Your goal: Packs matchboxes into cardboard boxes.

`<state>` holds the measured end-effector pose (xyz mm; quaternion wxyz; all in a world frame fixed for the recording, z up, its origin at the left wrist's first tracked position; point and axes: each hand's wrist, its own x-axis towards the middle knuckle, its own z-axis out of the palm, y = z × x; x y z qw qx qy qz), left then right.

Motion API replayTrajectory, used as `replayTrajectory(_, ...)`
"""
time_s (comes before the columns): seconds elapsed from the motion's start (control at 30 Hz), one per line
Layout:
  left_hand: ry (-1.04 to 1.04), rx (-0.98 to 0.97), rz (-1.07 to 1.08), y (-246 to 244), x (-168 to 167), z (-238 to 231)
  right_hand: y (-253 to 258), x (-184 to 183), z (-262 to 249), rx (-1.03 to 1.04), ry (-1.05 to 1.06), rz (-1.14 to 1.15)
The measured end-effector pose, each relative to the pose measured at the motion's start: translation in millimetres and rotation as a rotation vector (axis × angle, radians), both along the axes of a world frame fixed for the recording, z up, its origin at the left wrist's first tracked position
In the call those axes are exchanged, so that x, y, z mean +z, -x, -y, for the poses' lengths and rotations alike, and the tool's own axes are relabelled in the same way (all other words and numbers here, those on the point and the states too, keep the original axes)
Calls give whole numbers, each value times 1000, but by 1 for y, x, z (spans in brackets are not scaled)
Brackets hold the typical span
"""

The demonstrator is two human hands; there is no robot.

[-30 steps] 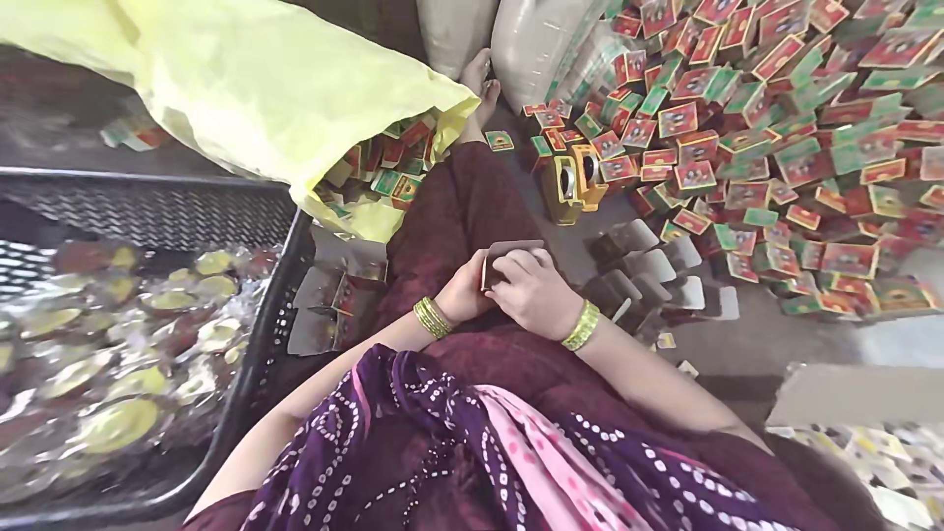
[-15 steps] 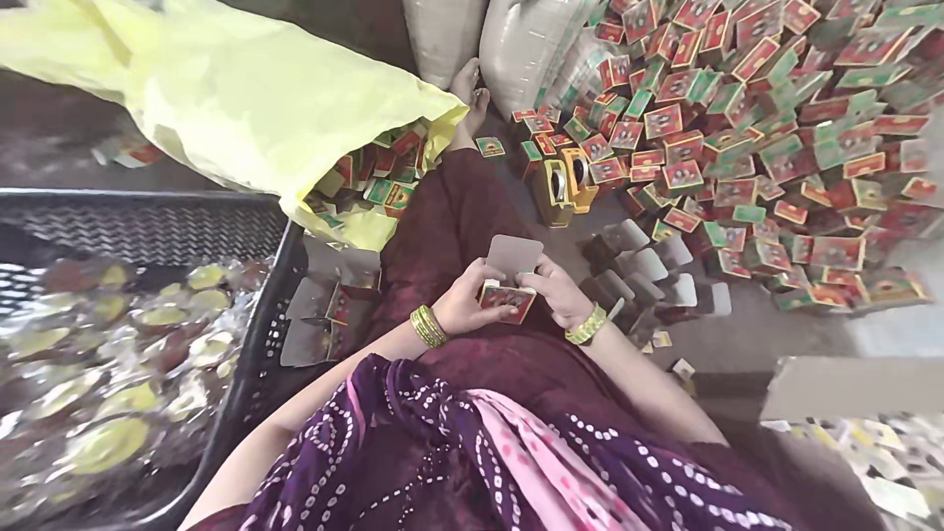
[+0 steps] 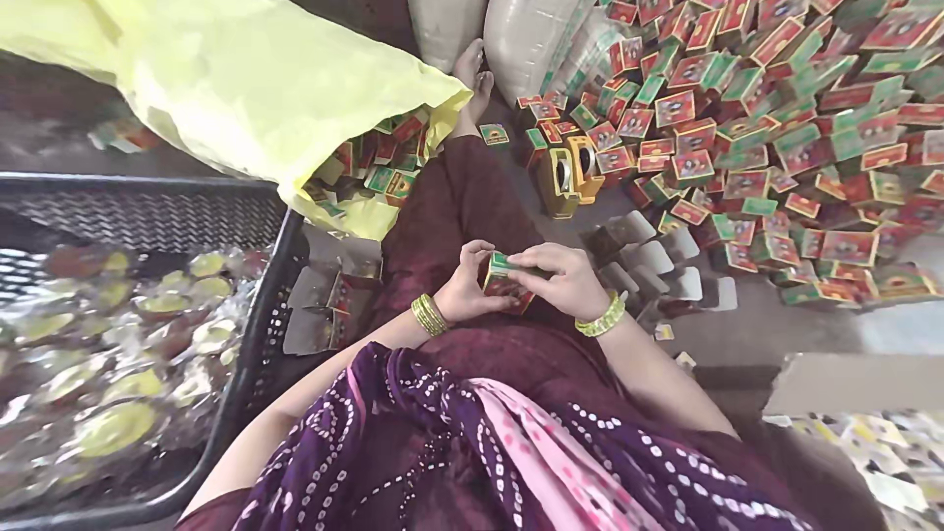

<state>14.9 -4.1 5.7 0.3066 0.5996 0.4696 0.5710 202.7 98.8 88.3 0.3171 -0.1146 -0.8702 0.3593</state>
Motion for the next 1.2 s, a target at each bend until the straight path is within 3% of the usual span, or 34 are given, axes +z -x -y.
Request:
replayTrajectory(0.2, 11, -31, -4, 1, -1, 0, -2, 7, -7, 87, -66, 80)
replayTrajectory(0.43, 28, -38, -54, 2, -2, 1, -4, 9, 3, 155, -323, 211)
replayTrajectory(0.6, 57, 27, 17, 3, -8, -2, -13, -23, 22, -44, -453, 108)
replayTrajectory(0.67, 75, -22, 21, 2, -6, -2, -19, -31, 21, -50, -305, 73)
replayTrajectory(0.73, 78, -84, 66, 0, -2, -1, -23, -29, 13, 16, 22, 30)
replayTrajectory(0.8, 119, -100, 217, -1, 0, -2, -23, -17, -6, -8, 355, 1)
replayTrajectory(0.83, 148, -74, 318, -1, 1, -3, -23, -11, -21, -102, 423, 3)
replayTrajectory(0.9, 158, -2, 420, 3, 1, -4, -21, -7, -65, -369, 456, 40)
replayTrajectory(1.0, 152, 102, 381, 11, -1, -7, -19, -24, -148, -709, 477, 189)
replayTrajectory(1.1, 128, 124, 273, 14, 0, -9, -16, -51, -218, -829, 428, 411)
replayTrajectory(1.2, 116, 99, 261, 17, 1, -11, -4, -73, -253, -832, 419, 616)
